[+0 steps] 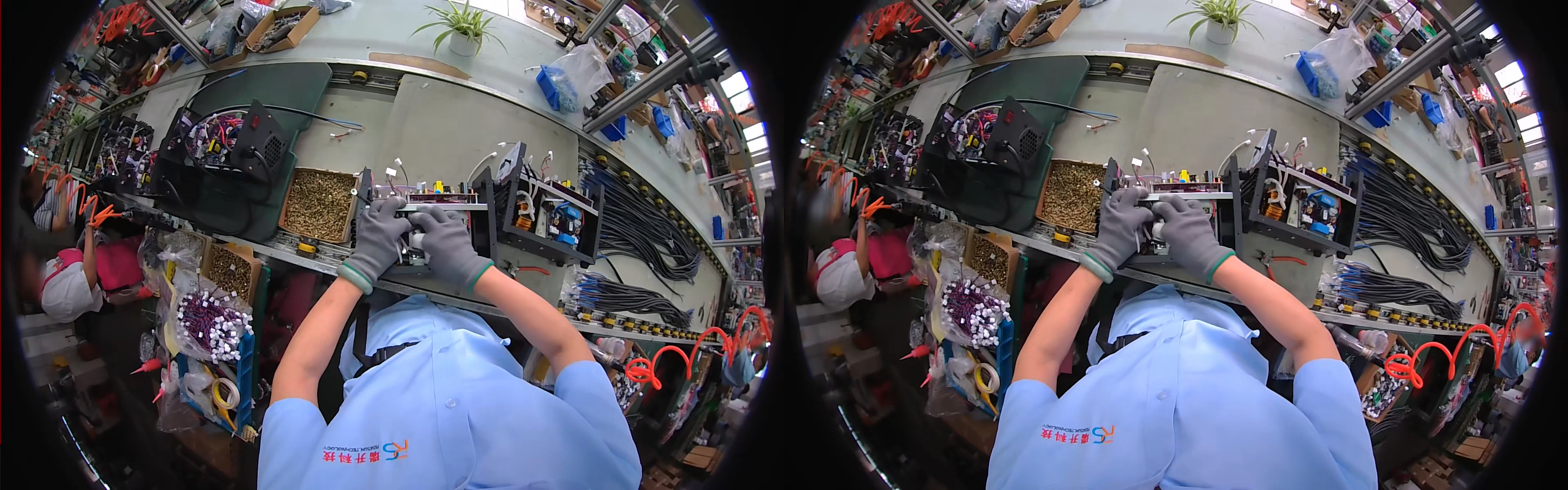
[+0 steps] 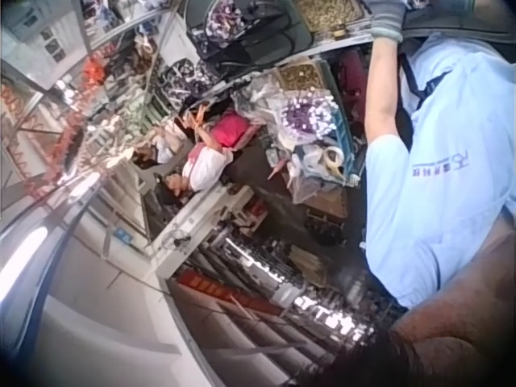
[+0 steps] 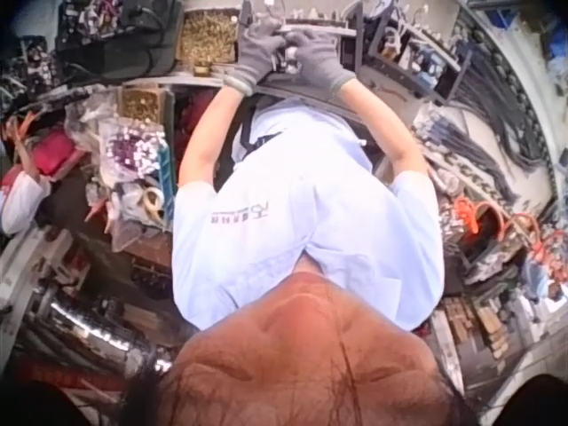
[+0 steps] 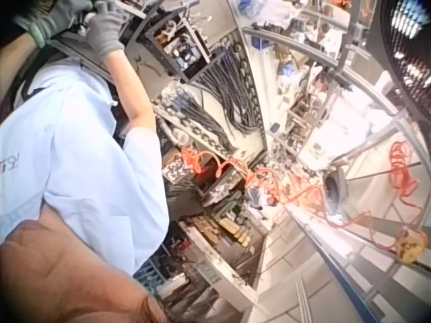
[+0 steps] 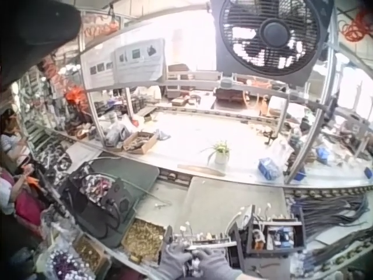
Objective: The recorder is seen assembling circuit boards and electronic components on a production line, using a screwdriver and connecting wires.
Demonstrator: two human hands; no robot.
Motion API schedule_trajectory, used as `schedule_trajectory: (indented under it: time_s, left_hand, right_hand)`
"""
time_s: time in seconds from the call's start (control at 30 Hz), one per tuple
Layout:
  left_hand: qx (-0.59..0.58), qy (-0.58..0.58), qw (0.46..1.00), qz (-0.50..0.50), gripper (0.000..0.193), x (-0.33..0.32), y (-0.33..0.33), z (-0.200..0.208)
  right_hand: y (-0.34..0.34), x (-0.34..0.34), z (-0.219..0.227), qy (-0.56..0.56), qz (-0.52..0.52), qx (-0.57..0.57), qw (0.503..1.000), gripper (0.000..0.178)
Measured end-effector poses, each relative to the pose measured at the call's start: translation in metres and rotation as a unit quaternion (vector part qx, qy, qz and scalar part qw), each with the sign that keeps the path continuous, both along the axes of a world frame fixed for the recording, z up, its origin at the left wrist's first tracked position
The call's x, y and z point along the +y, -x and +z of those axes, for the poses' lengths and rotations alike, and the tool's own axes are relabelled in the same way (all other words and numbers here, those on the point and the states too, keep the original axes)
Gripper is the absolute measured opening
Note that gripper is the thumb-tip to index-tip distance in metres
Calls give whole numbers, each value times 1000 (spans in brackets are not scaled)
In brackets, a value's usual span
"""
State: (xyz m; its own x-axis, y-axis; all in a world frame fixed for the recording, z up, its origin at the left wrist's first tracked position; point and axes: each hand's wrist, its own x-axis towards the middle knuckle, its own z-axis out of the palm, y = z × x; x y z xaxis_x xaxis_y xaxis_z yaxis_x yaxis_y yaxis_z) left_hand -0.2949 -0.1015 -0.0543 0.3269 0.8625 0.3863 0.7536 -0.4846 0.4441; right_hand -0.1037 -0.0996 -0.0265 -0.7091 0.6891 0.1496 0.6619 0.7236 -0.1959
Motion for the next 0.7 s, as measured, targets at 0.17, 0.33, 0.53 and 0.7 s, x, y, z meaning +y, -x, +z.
schedule_trajectory:
  time_s: [0.17,0.33,0.53,0.7]
  left_hand:
    - [-9,-2,1000,-6,15,-13,4,9]
    - [-92,-1,995,23,17,-21,10,4]
    - [-192,-52,958,208,26,-74,6,35]
    - [-137,-48,920,363,28,-108,65,8]
  right_hand:
    - [-6,0,0,89,-60,86,990,32]
    - [5,-11,2,34,-45,34,998,31]
    - [1,-15,-7,-15,-83,78,993,43]
    - [10,-15,-6,8,-112,97,989,45]
